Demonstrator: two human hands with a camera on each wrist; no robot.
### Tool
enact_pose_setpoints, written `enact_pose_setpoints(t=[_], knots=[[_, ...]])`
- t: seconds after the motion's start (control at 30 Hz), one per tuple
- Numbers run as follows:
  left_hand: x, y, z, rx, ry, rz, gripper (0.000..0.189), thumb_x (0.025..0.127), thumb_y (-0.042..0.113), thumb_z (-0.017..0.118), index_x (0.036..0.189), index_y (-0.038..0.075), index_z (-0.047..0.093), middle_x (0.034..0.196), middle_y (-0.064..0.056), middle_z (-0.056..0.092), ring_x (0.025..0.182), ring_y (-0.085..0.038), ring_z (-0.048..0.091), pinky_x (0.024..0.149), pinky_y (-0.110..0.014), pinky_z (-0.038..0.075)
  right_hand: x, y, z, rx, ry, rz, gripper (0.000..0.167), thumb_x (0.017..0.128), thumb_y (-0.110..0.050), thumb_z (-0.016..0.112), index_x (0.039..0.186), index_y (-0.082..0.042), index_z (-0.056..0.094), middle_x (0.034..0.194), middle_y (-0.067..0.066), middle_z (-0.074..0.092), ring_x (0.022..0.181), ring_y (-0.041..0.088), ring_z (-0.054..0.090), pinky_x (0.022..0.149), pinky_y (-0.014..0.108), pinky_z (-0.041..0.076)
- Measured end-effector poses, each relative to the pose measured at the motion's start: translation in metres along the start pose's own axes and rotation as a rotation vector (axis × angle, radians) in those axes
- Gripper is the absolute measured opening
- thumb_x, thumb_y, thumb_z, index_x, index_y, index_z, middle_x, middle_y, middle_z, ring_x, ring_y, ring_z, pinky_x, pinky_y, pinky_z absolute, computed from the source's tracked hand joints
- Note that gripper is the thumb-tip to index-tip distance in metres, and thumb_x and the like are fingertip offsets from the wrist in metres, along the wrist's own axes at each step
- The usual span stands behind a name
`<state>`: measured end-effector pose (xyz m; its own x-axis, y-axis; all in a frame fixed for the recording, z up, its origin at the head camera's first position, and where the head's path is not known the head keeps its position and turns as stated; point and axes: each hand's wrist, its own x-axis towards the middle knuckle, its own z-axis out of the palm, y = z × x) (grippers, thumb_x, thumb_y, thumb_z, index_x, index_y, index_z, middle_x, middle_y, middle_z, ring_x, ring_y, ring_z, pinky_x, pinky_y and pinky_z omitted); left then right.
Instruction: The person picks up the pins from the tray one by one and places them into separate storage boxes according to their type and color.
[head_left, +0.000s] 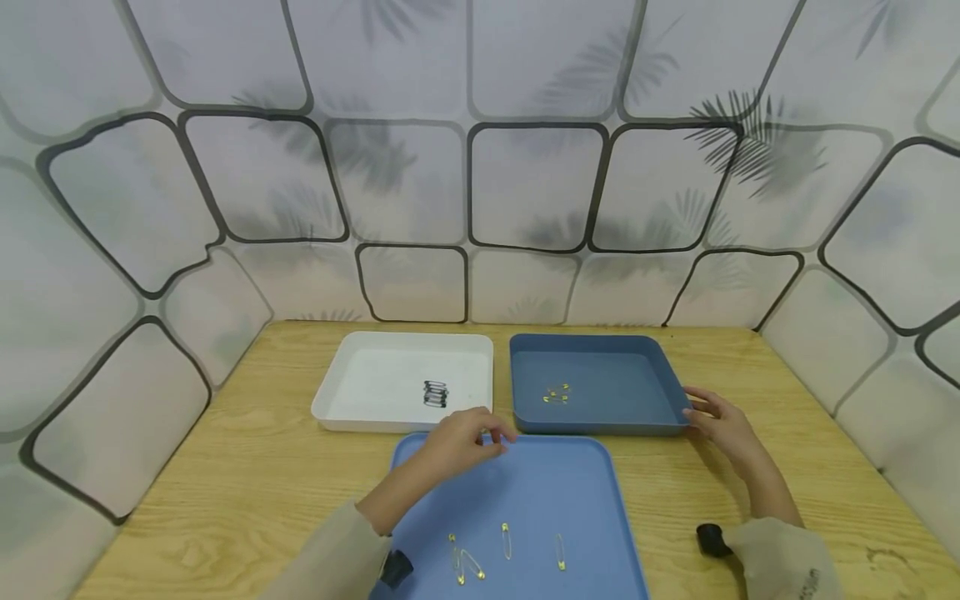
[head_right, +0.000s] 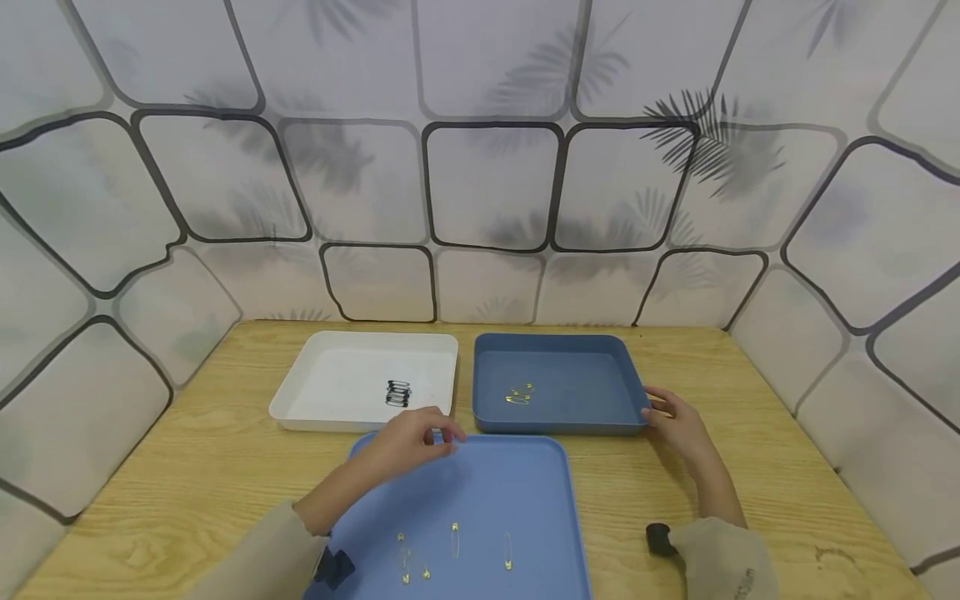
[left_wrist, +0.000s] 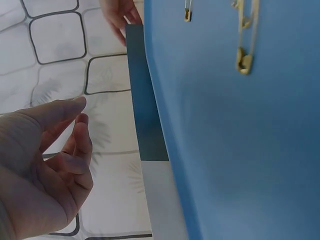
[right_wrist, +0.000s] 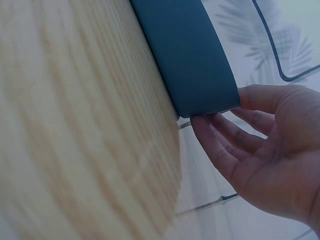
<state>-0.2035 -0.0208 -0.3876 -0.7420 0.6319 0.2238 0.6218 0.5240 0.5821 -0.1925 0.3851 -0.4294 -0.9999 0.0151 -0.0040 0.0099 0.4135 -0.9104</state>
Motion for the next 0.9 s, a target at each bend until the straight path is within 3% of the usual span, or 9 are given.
enact_pose_setpoints(t=[0.27, 0.5, 0.73, 0.9], knots=[[-0.023, -0.006, -0.002, -0.122, -0.075, -0.01, 0.014, 0.081, 0.006, 0.069, 0.093, 0.012, 0.071, 0.08, 0.006, 0.061, 0.055, -0.003, 0.047, 0.052, -0.021, 0.042, 0.0, -0.001, 0.0, 0.017, -0.001, 0.001, 0.055, 0.097, -0.015, 0.047, 0.139, 0.01, 0.022, 0.131, 0.038, 0.03, 0.096, 0.015, 0.057, 0.081, 0.032, 0.048], [-0.042, -0.007, -0.004, -0.164, -0.086, -0.019, 0.015, 0.08, 0.007, 0.07, 0.092, 0.014, 0.071, 0.08, 0.007, 0.062, 0.059, -0.003, 0.048, 0.055, -0.022, 0.043, 0.0, -0.001, 0.0, 0.015, -0.002, 0.002, 0.055, 0.097, -0.015, 0.047, 0.139, 0.011, 0.022, 0.131, 0.038, 0.031, 0.096, 0.014, 0.056, 0.081, 0.032, 0.048], [-0.057, -0.01, -0.004, -0.235, -0.164, -0.012, 0.012, 0.08, 0.004, 0.069, 0.091, 0.009, 0.071, 0.081, 0.005, 0.065, 0.062, -0.004, 0.05, 0.057, -0.02, 0.044, 0.0, -0.001, 0.0, 0.019, 0.001, -0.007, 0.055, 0.097, -0.014, 0.047, 0.139, 0.011, 0.022, 0.13, 0.039, 0.031, 0.092, 0.011, 0.058, 0.079, 0.031, 0.049], [-0.063, -0.009, -0.006, -0.281, -0.18, -0.022, 0.013, 0.08, 0.005, 0.069, 0.092, 0.008, 0.071, 0.083, 0.004, 0.065, 0.064, -0.003, 0.051, 0.058, -0.021, 0.045, 0.0, -0.002, 0.0, 0.019, -0.001, -0.004, 0.054, 0.097, -0.014, 0.047, 0.139, 0.011, 0.022, 0.13, 0.04, 0.03, 0.089, 0.012, 0.06, 0.079, 0.032, 0.049]])
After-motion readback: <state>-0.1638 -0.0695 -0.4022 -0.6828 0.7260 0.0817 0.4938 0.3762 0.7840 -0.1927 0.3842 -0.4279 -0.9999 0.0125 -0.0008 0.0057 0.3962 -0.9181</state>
